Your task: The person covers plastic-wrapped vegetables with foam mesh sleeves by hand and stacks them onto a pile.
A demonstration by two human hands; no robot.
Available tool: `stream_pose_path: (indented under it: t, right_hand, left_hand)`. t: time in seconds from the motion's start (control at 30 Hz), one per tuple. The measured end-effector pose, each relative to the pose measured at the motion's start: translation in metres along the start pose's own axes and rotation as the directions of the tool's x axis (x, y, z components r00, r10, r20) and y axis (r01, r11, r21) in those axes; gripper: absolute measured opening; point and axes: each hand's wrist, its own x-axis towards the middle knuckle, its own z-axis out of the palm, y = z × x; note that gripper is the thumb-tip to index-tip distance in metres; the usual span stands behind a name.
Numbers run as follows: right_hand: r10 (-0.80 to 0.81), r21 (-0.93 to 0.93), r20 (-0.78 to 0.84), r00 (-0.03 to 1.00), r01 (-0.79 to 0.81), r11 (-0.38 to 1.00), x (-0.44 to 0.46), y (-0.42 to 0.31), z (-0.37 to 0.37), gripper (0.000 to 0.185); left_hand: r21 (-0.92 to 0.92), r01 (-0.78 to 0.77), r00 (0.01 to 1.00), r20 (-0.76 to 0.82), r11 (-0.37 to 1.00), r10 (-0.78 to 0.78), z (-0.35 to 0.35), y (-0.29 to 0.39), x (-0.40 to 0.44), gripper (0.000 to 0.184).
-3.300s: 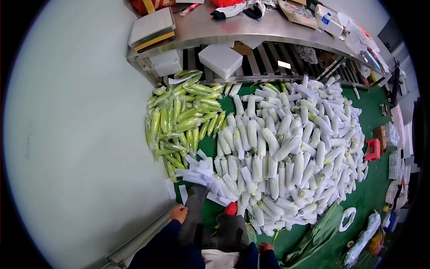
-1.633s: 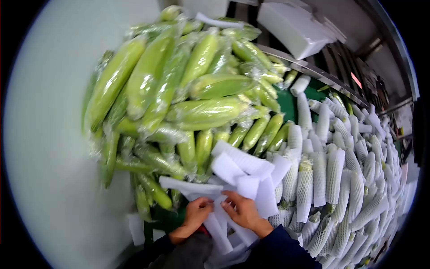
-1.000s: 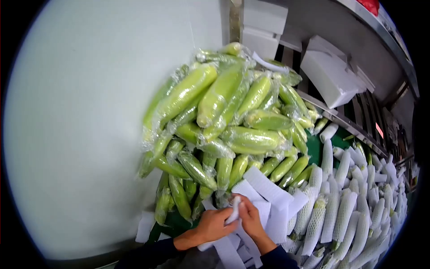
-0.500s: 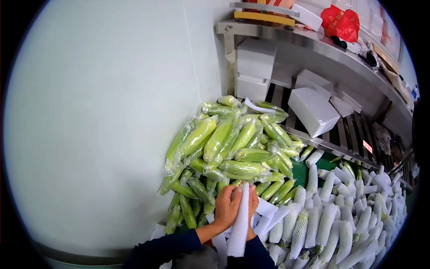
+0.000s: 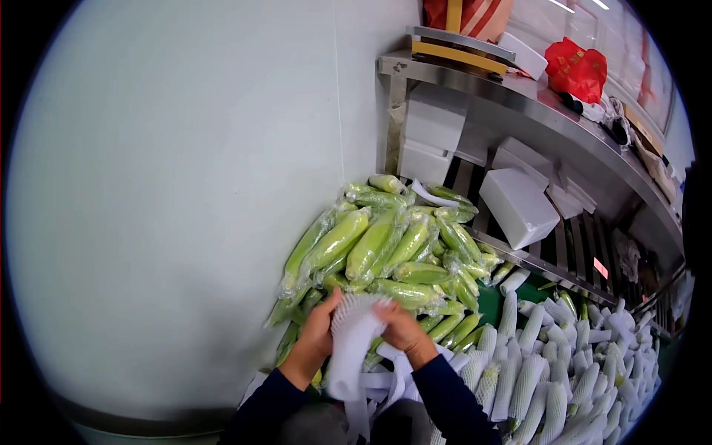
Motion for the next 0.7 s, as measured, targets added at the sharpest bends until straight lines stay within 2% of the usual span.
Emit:
stream_pose_path:
  t: [0.03,0.07,0.1,0.13,0.17,0.2,0.23,0.27,0.33,0.37,0.4,0.43,0.47,0.5,0.53,0.57,0.6,0.67,0.7]
  right_hand:
    - [-0.031,0.124,0.073,0.997,0.022,0.992,0.008,-0.020,-0.001,0.027]
    - [-0.072,0.254,0.138,0.988,0.035,0.967,0.019,-0.041,0.003,0.026]
    - [-0.019,0.170,0.112,0.994,-0.001,0.985,0.027,-0.056,0.012,0.022]
    - [0.036,-0.220,0.076,0.996,-0.018,0.975,0.043,-0.063,0.009,0.024]
    - [0.069,-0.574,0.019,0.997,-0.046,0.818,0.061,-0.067,0.005,0.025]
    - [0.076,-0.840,-0.048,0.996,-0.081,0.537,0.074,-0.071,0.004,0.026]
    - [-0.237,-0.972,0.036,0.971,0.089,0.216,0.078,-0.074,0.009,0.028]
    - [-0.328,-0.989,0.029,0.944,0.075,0.128,0.083,-0.073,0.014,0.030]
    - [-0.499,-0.999,0.042,0.865,0.020,-0.049,0.093,-0.071,0.022,0.033]
    - [-0.469,-0.995,-0.018,0.883,-0.064,-0.081,0.100,-0.066,0.017,0.035]
    - [-0.506,-0.998,-0.018,0.862,-0.045,-0.041,0.108,-0.061,0.011,0.035]
    - [-0.539,-1.000,-0.026,0.842,-0.030,0.001,0.114,-0.057,0.007,0.036]
    - [-0.568,-0.999,-0.038,0.822,-0.017,0.043,0.115,-0.052,0.001,0.036]
    - [-0.546,-0.991,-0.083,0.834,-0.011,0.134,0.103,-0.060,0.009,0.036]
    - [-0.511,-0.952,-0.181,0.840,-0.020,0.305,0.089,-0.067,0.020,0.036]
    - [-0.507,-0.878,-0.188,0.841,0.087,0.471,0.071,-0.063,0.018,0.035]
    - [-0.502,-0.769,-0.193,0.843,0.188,0.611,0.049,-0.055,0.015,0.035]
    - [-0.540,-0.645,-0.256,0.802,0.274,0.713,-0.023,-0.035,0.044,0.036]
    - [-0.539,-0.615,-0.318,0.780,0.263,0.743,-0.053,-0.020,0.054,0.037]
  left_hand:
    - [-0.008,0.055,0.991,0.123,0.998,-0.054,-0.013,-0.002,0.006,0.049]
    - [-0.001,0.082,0.992,0.097,0.997,-0.082,-0.018,-0.009,0.008,0.042]
    - [0.191,0.029,0.999,0.017,0.981,-0.033,-0.029,-0.012,0.021,0.036]
    - [0.379,-0.012,0.998,-0.049,0.925,0.033,-0.040,-0.015,0.036,0.030]
    - [0.541,-0.215,0.941,-0.107,0.813,0.320,-0.039,-0.015,0.051,0.019]
    - [0.725,-0.357,0.776,-0.122,0.589,0.620,-0.046,-0.014,0.068,0.019]
    - [0.784,-0.414,0.648,-0.102,0.462,0.755,-0.039,-0.010,0.075,0.022]
    - [0.834,-0.448,0.500,-0.065,0.322,0.864,-0.031,-0.007,0.082,0.025]
    - [0.863,-0.401,0.442,-0.113,0.308,0.890,-0.028,-0.012,0.106,0.033]
    - [0.865,-0.400,0.416,-0.125,0.304,0.901,-0.033,-0.014,0.117,0.035]
    - [0.868,-0.396,0.393,-0.135,0.300,0.910,-0.036,-0.016,0.123,0.036]
    - [0.803,-0.384,0.565,-0.185,0.455,0.804,-0.024,-0.010,0.112,0.041]
    - [0.538,-0.574,0.608,-0.224,0.617,0.762,-0.036,-0.018,0.131,0.040]
    - [0.595,-0.575,0.613,-0.140,0.561,0.777,-0.024,-0.017,0.118,0.038]
    - [0.645,-0.575,0.622,-0.055,0.503,0.781,-0.001,-0.010,0.096,0.036]
    - [0.669,-0.557,0.622,-0.057,0.492,0.781,0.026,-0.008,0.072,0.033]
    - [0.684,-0.563,0.648,0.017,0.464,0.762,0.032,-0.009,0.050,0.029]
    - [0.604,-0.446,0.857,0.075,0.660,0.511,0.036,-0.011,-0.002,0.025]
    - [0.514,-0.353,0.913,0.008,0.782,0.407,0.039,-0.020,-0.019,0.024]
